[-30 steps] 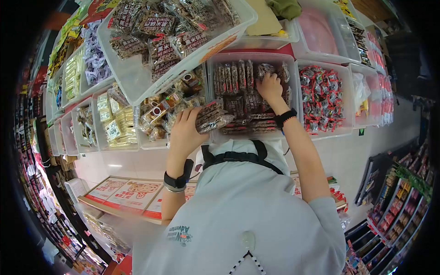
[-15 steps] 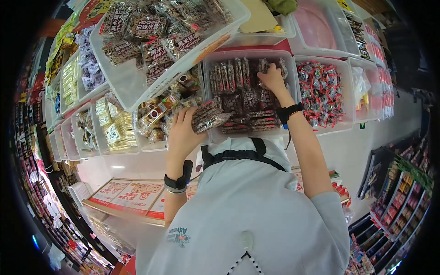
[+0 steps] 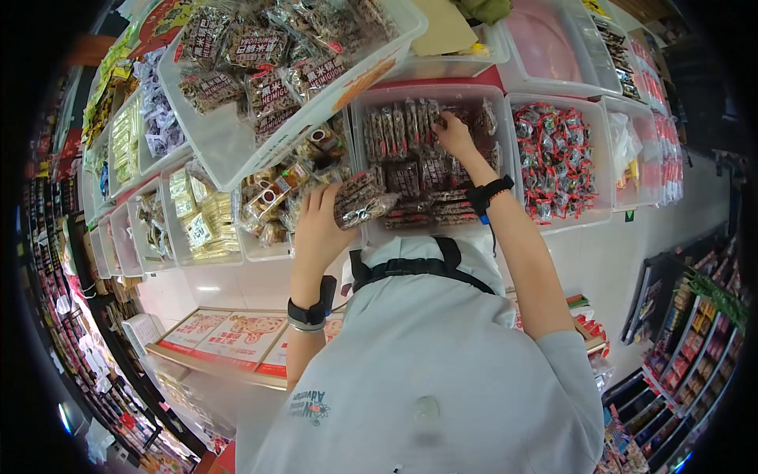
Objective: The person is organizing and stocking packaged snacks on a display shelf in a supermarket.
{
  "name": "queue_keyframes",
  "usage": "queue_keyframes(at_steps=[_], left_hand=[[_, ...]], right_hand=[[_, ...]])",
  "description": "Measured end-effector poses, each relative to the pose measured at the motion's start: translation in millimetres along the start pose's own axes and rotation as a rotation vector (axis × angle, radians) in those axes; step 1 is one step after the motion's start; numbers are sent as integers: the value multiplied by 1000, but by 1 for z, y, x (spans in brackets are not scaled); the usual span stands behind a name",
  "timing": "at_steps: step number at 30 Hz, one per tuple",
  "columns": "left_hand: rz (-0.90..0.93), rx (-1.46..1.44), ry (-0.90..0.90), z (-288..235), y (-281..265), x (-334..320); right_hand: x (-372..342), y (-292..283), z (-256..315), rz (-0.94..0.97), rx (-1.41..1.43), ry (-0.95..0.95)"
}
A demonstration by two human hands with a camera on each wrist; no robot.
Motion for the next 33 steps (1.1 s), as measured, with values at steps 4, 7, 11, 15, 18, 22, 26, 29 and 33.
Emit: queue_keyframes(at_steps=[4,7,11,15,18,22,26,29,33], left_hand=[[-8,11,-14,1,3,-2],[-27,21,-10,3,5,-3],[-59,10,6,7,9,-5],[-91,41,44,8,11,-6],[-99,67,76,6,14,-7],[-52,110,62,5,16,-11],[-32,63,92,3,13,-11],[-11,13,73,3,15,-7],[11,-88,65,4,15,-6]], right_hand=[[1,-1,-1,-24,59,33],[-2,-7,12,-37,78,12],[-40,-46,92,-191,21,-299],[-121,-22,183,385,257,-519],[-172,-3,210,509,70,-761],[-186,15,208,447,-80,-904],[-186,15,199,419,-100,-864],[-189,11,196,412,-133,-897],[-195,11,189,424,-180,-892]])
Point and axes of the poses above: each hand's wrist, its own x-axis towards the middle knuckle, its own y-axis out of the palm, z = x × y, the point moved 10 cm from there along x, towards the middle knuckle, and after that the axes turned 6 degrees about x, right-handed, at the moved point
